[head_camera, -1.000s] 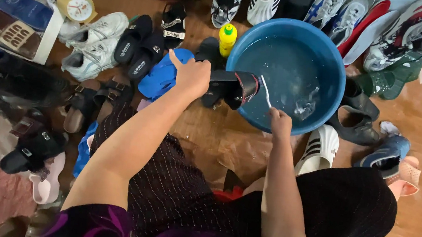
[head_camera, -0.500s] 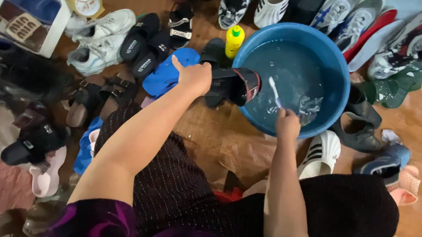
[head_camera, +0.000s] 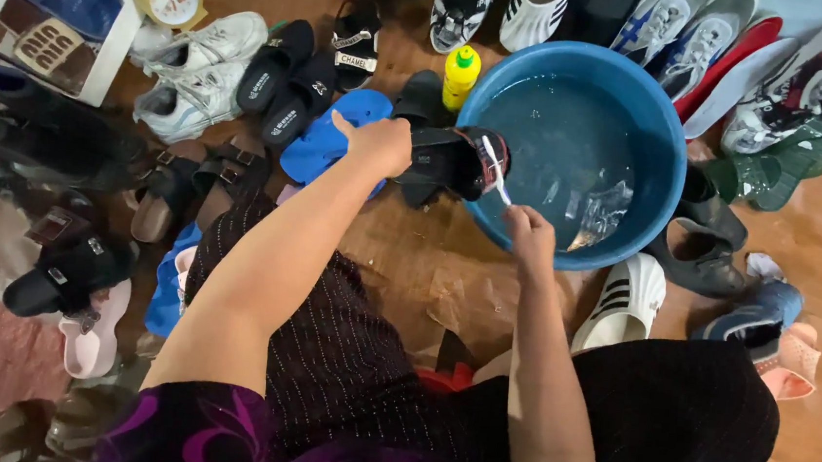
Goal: The person is scrubbing a black shoe using a toothbrush and water from a blue basin while sitting on the floor.
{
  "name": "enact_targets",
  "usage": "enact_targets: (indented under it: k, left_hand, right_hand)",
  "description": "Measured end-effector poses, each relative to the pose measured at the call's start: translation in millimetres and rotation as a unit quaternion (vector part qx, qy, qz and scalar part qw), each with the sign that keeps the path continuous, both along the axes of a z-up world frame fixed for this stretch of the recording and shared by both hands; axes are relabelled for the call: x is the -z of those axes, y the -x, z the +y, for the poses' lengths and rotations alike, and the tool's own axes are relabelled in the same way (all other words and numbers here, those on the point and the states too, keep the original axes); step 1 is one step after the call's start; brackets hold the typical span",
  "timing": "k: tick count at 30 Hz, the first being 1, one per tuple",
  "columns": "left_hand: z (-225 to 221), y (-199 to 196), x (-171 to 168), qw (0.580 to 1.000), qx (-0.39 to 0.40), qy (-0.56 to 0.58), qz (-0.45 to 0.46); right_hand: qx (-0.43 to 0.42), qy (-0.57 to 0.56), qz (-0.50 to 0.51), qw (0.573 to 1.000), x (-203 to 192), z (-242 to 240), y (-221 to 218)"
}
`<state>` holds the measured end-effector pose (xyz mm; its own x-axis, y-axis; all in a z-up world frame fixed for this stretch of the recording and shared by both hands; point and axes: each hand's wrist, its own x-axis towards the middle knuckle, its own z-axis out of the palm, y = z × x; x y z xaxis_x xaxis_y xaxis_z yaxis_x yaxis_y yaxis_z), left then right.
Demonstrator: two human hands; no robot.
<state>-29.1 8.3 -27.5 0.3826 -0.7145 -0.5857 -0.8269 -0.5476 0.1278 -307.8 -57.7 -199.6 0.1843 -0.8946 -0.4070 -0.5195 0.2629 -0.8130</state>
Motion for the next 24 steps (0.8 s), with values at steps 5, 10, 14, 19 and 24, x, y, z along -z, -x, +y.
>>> enact_targets:
  k: [5, 10, 14, 19, 24]
  left_hand:
    - [-2, 4, -22, 0.999, -0.009, -0.038, 0.007]
    - [-1, 5, -42, 0.996, -0.013, -0.083, -0.003]
    - [-1, 6, -57, 0.994, -0.028, -0.098, 0.034]
    - [1, 4, -67, 0.991, -0.038, -0.120, 0.039]
    - [6, 2, -68, 0.995, -0.029, -0.077, 0.050]
  right_hand:
    - [-0.024, 0.011, 0.001, 1.000, 28, 1, 6]
    - [-0.053, -0.009, -0.025, 0.998, 31, 8, 5]
    - [-0.070, -0.018, -0.021, 0.997, 21, 16, 3]
    - [-0.067, -0.019, 0.019, 0.997, 42, 13, 8]
    - [-0.098, -0.054, 0.009, 0.994, -6, 28, -9]
